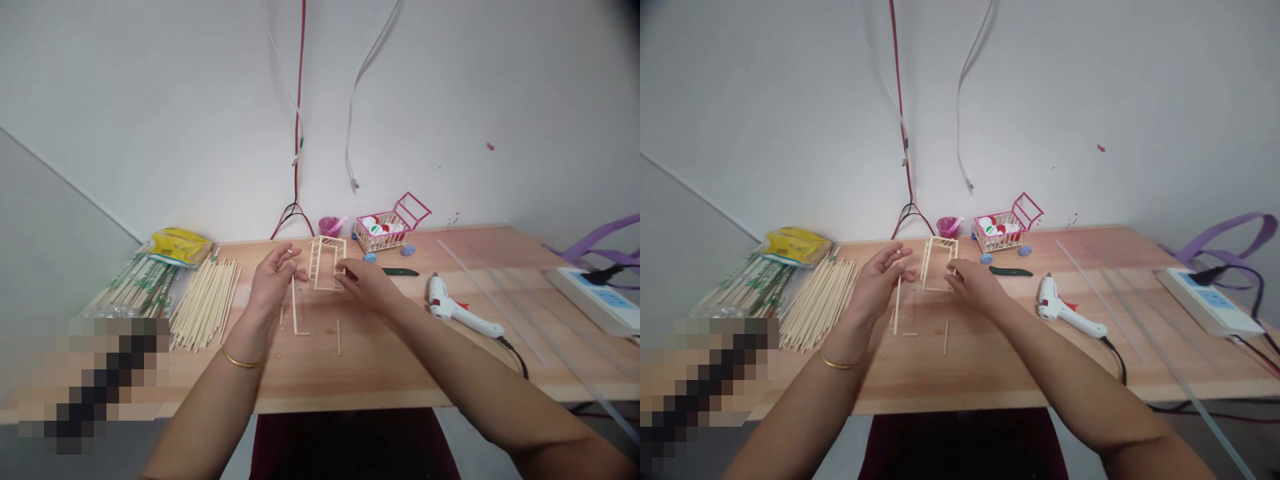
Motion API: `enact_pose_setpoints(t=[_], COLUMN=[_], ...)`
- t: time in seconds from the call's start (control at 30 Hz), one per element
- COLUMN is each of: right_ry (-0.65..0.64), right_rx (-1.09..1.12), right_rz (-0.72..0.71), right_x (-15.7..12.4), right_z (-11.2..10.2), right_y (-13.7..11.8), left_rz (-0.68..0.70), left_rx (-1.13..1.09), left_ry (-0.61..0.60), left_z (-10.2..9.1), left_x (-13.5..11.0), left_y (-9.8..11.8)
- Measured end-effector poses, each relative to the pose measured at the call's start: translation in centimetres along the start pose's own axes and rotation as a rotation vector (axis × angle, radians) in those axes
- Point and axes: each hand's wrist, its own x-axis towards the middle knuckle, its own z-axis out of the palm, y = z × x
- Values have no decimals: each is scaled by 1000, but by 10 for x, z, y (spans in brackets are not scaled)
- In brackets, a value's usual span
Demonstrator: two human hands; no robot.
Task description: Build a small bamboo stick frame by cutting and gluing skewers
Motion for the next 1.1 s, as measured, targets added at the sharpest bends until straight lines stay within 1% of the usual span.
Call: enact_pose_setpoints(t=[0.1, 0.17, 0.27, 0.33, 0.43, 0.47, 0.53, 0.63, 0.73, 0.8, 0.87, 0.9, 0.93, 1.03, 1.1], right_ry=[39, 49, 70, 147, 305, 333, 325, 250, 182, 144, 105, 52, -26, -374, -482], right_rx=[0, 10, 10, -11, 17, 59, 185, 480, 776, 855, 807, 744, 664, 402, 274], right_rz=[62, 90, 73, 25, -29, -38, -47, 14, 127, 162, 161, 141, 109, -79, -184], right_x=[5, 6, 6, 5, 1, -1, -4, -6, -5, -4, -6, -8, -10, -18, -21], right_z=[6, 9, 9, 5, -2, -4, -6, -3, 0, -2, -9, -14, -18, -30, -31], right_y=[11, 16, 19, 15, 0, -6, -19, -31, -32, -29, -24, -22, -20, -14, -13], left_rz=[8, 20, 52, 93, 216, 262, 336, 355, 337, 345, 364, 373, 379, 325, 247], left_rx=[27, 62, 122, 190, 360, 426, 528, 540, 517, 532, 550, 555, 552, 494, 416], left_ry=[-52, -60, -57, -56, -87, -120, -219, -347, -398, -405, -353, -297, -224, -10, 77], left_z=[0, 0, -1, 0, 4, 7, 12, 20, 25, 24, 21, 18, 15, 6, 1], left_x=[0, 1, 3, 2, -6, -10, -17, -25, -28, -27, -24, -22, -19, -9, -1], left_y=[-3, -7, -12, -12, -6, -4, -1, -2, -6, -7, -6, -6, -5, -6, -9])
